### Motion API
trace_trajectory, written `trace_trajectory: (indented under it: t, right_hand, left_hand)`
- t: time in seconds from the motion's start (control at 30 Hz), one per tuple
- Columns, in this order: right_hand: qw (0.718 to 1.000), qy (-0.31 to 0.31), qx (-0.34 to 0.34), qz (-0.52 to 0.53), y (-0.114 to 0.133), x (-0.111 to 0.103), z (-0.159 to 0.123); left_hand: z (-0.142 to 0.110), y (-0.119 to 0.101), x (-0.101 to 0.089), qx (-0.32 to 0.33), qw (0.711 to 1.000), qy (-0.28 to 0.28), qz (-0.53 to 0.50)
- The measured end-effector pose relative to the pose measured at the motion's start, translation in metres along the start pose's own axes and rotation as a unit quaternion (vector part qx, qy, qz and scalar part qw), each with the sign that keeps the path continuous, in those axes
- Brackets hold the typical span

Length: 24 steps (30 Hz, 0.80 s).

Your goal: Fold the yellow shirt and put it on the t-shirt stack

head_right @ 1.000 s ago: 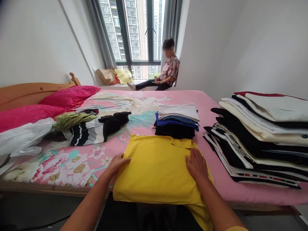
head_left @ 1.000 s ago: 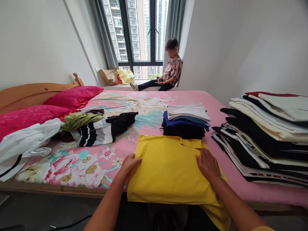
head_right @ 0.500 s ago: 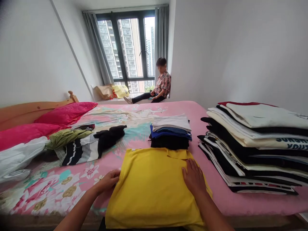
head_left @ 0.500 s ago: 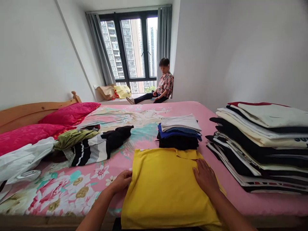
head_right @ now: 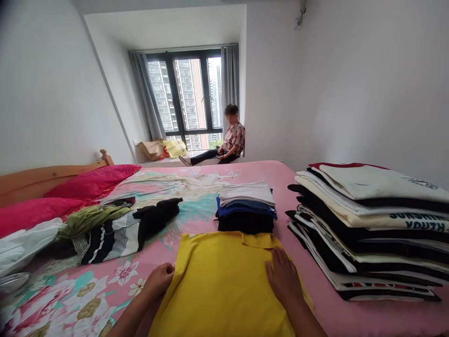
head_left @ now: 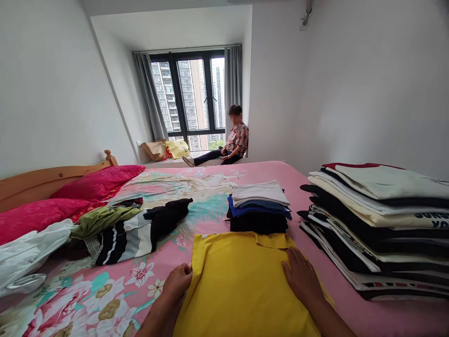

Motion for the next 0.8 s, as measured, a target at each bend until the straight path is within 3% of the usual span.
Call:
trace_trajectory:
  t: [0.2,0.53,0.8]
  right_hand:
    - [0.999,0.036,0.02,-0.015,0.0,0.001,-0.001]
    - [0.999,0.036,0.019,-0.027,0.001,0.002,0.0]
    - [0.999,0.034,0.017,-0.03,0.001,0.001,0.0]
  left_hand:
    - [-0.001,0.002,0.005,-0.031,0.996,0.004,-0.087]
    - [-0.005,-0.002,0.038,-0.084,0.925,0.164,-0.331]
    - [0.005,0.009,0.046,-0.098,0.876,0.153,-0.446]
Point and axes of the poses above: each hand's wrist, its own z-axis towards the middle knuckle, its own x-axis out of the palm, y = z × x, the point moved 10 cm from there along z, towards the middle knuckle, and after that the axes turned 5 degrees about z, right-handed, at the moved point
